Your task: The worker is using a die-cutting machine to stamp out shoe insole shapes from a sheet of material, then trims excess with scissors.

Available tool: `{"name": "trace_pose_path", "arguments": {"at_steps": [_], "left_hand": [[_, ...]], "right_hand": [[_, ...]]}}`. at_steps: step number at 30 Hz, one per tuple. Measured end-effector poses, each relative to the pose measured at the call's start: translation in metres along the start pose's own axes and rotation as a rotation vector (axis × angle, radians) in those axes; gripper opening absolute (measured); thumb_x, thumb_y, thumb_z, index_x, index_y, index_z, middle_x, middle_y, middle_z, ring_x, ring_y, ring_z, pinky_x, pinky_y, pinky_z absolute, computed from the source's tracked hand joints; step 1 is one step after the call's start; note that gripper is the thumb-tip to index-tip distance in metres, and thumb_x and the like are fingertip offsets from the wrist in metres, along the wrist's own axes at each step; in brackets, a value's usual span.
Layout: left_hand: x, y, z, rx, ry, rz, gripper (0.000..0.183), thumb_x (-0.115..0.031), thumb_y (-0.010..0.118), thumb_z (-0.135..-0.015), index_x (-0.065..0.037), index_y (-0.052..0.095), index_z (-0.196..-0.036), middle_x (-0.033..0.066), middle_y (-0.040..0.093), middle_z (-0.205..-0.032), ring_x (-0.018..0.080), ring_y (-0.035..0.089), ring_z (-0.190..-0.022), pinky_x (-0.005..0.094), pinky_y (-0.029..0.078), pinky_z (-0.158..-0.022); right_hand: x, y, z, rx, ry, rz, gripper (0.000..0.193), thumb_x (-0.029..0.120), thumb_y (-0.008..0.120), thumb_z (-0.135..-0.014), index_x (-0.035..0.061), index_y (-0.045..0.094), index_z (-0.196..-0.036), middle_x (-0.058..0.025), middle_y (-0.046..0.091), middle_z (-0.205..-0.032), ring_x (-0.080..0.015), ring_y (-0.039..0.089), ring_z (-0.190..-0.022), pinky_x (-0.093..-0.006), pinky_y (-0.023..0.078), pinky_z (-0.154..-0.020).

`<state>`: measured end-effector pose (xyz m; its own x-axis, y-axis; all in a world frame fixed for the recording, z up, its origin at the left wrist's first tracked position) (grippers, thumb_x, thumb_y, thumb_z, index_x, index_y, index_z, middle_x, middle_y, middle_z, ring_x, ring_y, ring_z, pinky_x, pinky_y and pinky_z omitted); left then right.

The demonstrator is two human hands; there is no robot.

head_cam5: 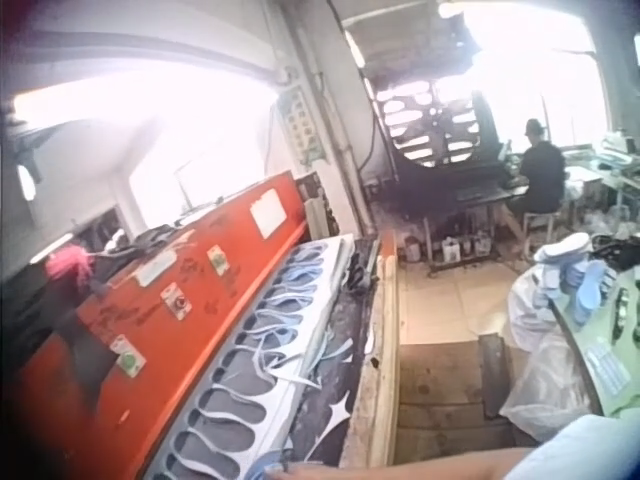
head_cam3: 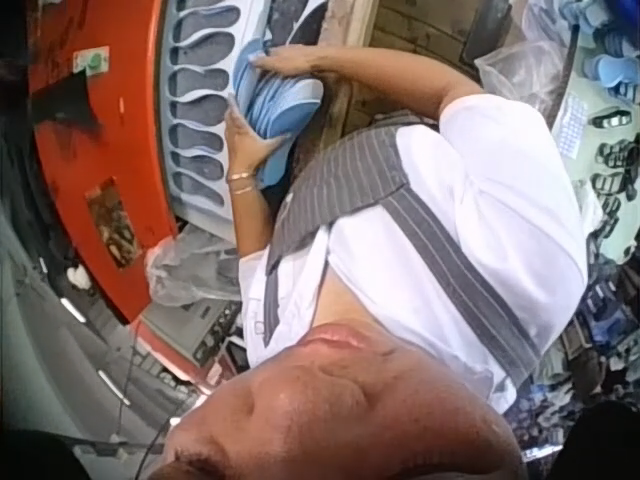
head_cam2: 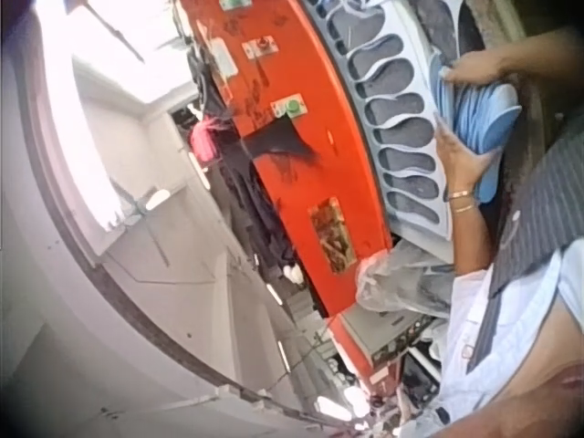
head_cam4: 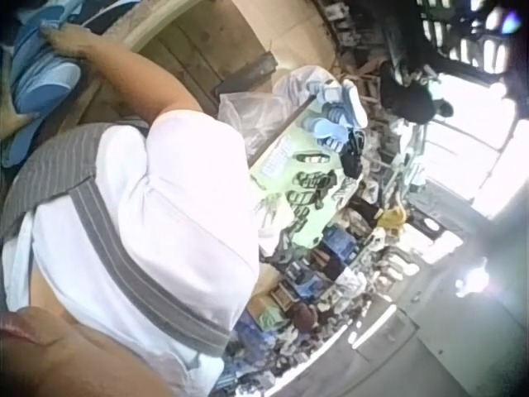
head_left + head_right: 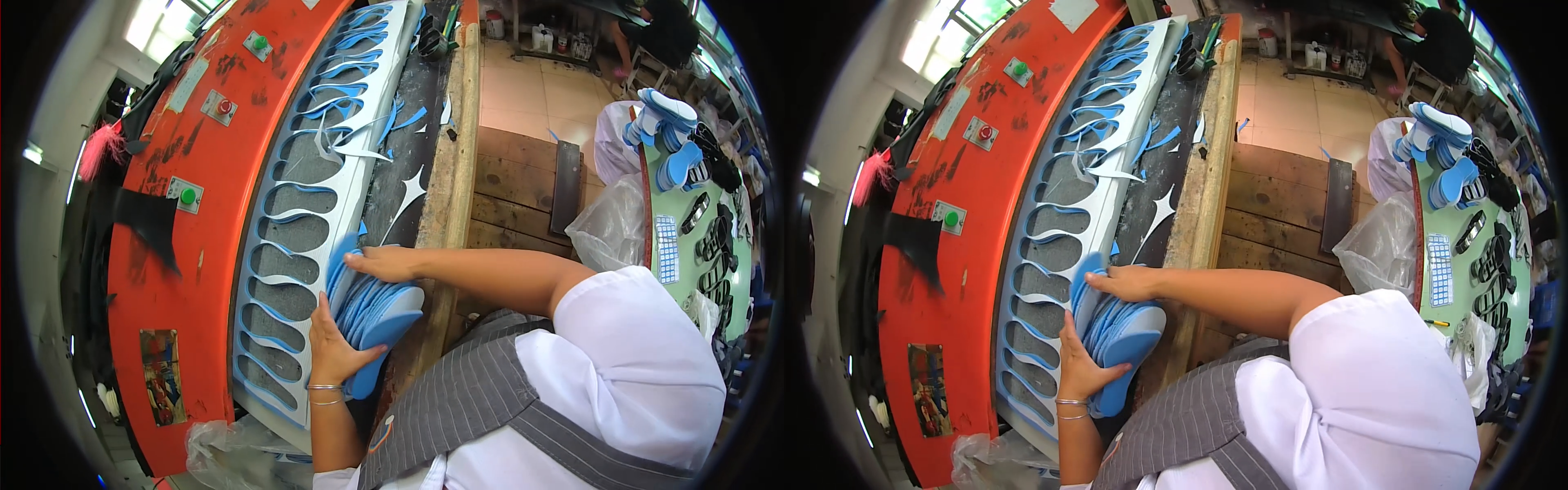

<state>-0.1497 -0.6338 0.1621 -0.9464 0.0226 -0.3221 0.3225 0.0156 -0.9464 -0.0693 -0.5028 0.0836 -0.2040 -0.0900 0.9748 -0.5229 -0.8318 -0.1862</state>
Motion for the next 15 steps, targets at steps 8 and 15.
{"name": "trace_pose_path", "arguments": {"at_steps": [8,15], "left_hand": [[0.011,0.012,0.010,0.167,-0.183,-0.297,0.140,-0.056,0.083,-0.047,0.003,0.004,-0.146,0.0292,0.028,-0.139,0.0423,0.026,-0.129,0.0506,0.014,-0.108],[0.002,0.020,0.018,0.122,-0.165,-0.324,0.143,-0.056,0.084,-0.046,0.000,0.000,-0.147,0.0282,0.027,-0.141,0.0403,0.026,-0.132,0.0475,0.015,-0.110]], "right_hand": [[0.039,-0.057,0.008,-0.532,-0.332,0.116,0.073,0.059,0.039,-0.092,-0.0040,0.048,-0.128,-0.0271,0.052,-0.124,-0.0407,0.047,-0.119,-0.0435,0.036,-0.102],[0.009,0.031,-0.023,0.193,-0.084,0.055,0.087,0.070,0.022,-0.090,-0.0017,0.043,-0.135,-0.0245,0.043,-0.138,-0.0348,0.042,-0.129,-0.0402,0.032,-0.107]]}}
Point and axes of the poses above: each hand's wrist, its own z-axis away from the middle knuckle, its own y-axis out of the palm, x = y × z, the point moved 9 cm from there along -z, towards the middle knuckle
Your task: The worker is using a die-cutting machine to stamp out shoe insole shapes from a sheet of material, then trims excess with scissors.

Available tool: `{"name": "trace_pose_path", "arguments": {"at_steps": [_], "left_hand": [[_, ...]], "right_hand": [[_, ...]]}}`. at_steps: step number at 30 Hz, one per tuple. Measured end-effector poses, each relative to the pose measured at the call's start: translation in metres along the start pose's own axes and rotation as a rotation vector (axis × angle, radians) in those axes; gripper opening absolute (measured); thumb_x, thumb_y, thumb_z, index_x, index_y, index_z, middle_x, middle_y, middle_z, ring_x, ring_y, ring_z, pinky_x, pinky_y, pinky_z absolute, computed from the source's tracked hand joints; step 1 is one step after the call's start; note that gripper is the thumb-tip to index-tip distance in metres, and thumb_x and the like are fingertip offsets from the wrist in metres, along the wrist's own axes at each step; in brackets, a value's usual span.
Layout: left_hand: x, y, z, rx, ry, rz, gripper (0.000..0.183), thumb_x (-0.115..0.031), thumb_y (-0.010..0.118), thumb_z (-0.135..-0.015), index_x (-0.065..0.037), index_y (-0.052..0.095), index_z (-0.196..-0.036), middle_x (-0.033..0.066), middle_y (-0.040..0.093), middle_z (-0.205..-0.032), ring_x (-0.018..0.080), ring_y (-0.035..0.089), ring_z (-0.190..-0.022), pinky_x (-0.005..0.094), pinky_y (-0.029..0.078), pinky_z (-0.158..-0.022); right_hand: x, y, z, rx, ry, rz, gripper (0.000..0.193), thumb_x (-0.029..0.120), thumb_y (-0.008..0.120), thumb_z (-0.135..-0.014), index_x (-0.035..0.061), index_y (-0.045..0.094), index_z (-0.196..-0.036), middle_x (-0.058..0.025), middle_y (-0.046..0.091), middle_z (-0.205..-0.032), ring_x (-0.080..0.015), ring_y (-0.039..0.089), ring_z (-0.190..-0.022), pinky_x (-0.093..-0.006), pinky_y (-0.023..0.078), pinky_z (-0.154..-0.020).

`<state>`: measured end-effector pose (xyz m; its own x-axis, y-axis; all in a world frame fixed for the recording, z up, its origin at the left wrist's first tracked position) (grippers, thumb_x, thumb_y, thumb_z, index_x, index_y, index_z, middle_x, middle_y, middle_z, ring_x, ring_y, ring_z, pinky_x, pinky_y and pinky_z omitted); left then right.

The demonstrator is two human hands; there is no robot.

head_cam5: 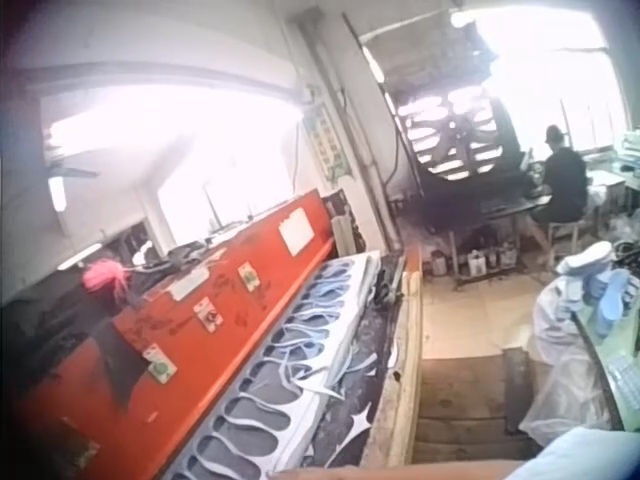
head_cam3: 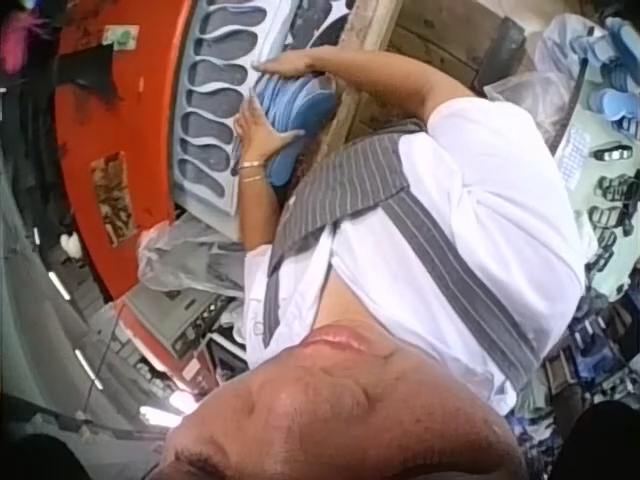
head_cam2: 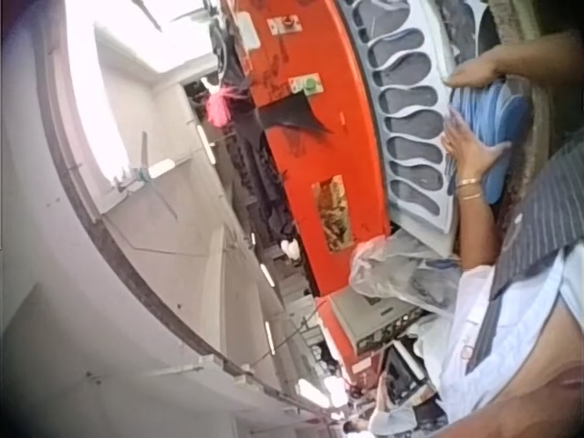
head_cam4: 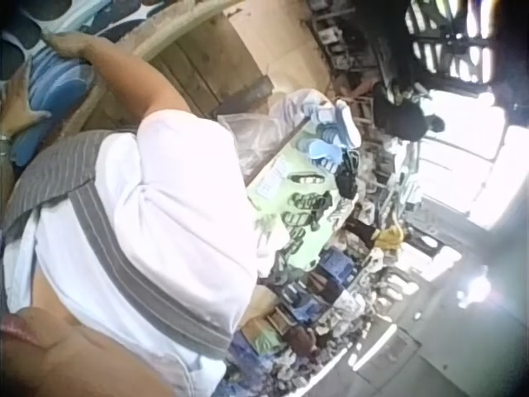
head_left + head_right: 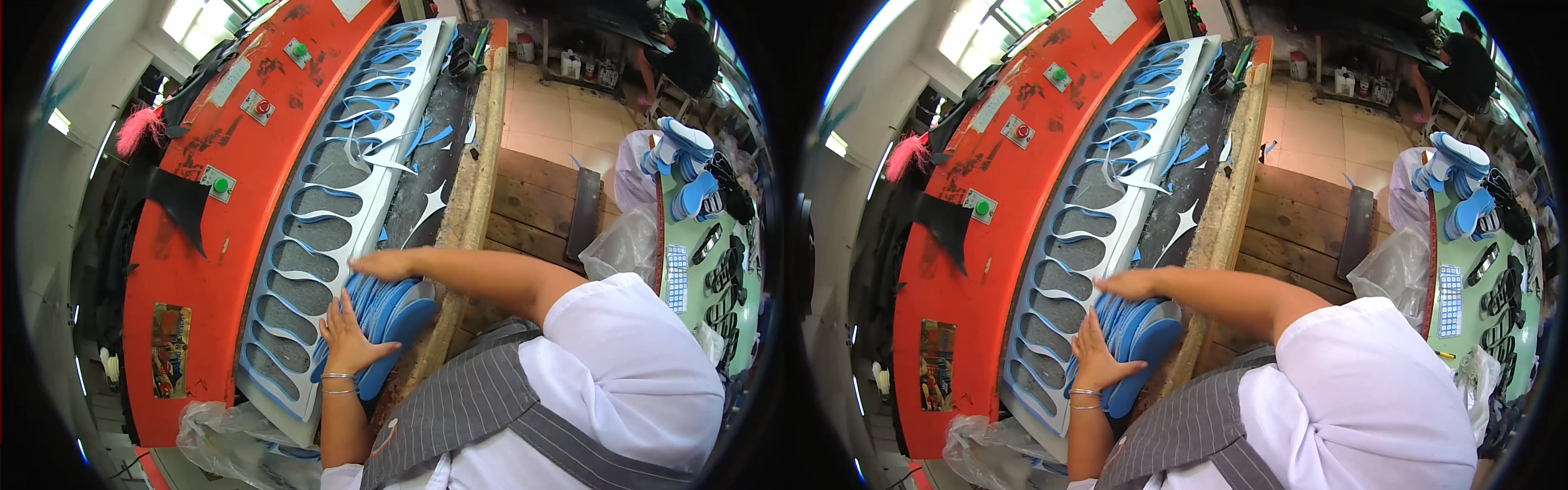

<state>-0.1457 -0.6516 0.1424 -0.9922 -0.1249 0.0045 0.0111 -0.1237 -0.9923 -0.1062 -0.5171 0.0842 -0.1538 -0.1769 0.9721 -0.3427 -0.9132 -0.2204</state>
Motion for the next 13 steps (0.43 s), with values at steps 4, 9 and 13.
{"name": "trace_pose_path", "arguments": {"at_steps": [4,9,13], "left_hand": [[0.024,0.005,0.000,-0.036,-0.072,0.134,0.142,-0.057,0.084,-0.046,0.000,0.001,-0.147,0.0281,0.026,-0.142,0.0410,0.027,-0.132,0.0494,0.018,-0.108],[0.003,0.020,-0.016,-0.084,0.053,0.151,0.139,-0.059,0.082,-0.047,0.001,0.005,-0.146,0.0292,0.027,-0.142,0.0415,0.026,-0.133,0.0477,0.020,-0.109],[-0.043,0.017,-0.016,-0.021,0.263,0.287,0.117,-0.052,0.081,-0.057,0.002,0.022,-0.142,0.0203,0.027,-0.147,0.0329,0.022,-0.138,0.0400,0.019,-0.113]], "right_hand": [[0.000,0.002,0.010,-0.017,0.126,-0.205,0.093,0.074,0.020,-0.088,-0.0036,0.039,-0.137,-0.0249,0.041,-0.139,-0.0322,0.042,-0.129,-0.0392,0.034,-0.106],[0.014,-0.072,0.076,-0.493,-0.297,-0.105,0.065,0.049,0.038,-0.096,-0.0023,0.042,-0.135,-0.0224,0.041,-0.139,-0.0348,0.035,-0.132,-0.0393,0.025,-0.111],[0.014,-0.001,0.081,-0.430,-0.386,0.293,0.059,0.046,0.049,-0.090,0.0033,0.047,-0.131,-0.0255,0.045,-0.126,-0.0395,0.037,-0.123,-0.0475,0.030,-0.104]]}}
Point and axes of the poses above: each hand's wrist, its own z-axis away from the middle knuckle, its own y-axis out of the palm, x = y × z, the point moved 9 cm from there along -z, towards the middle knuckle
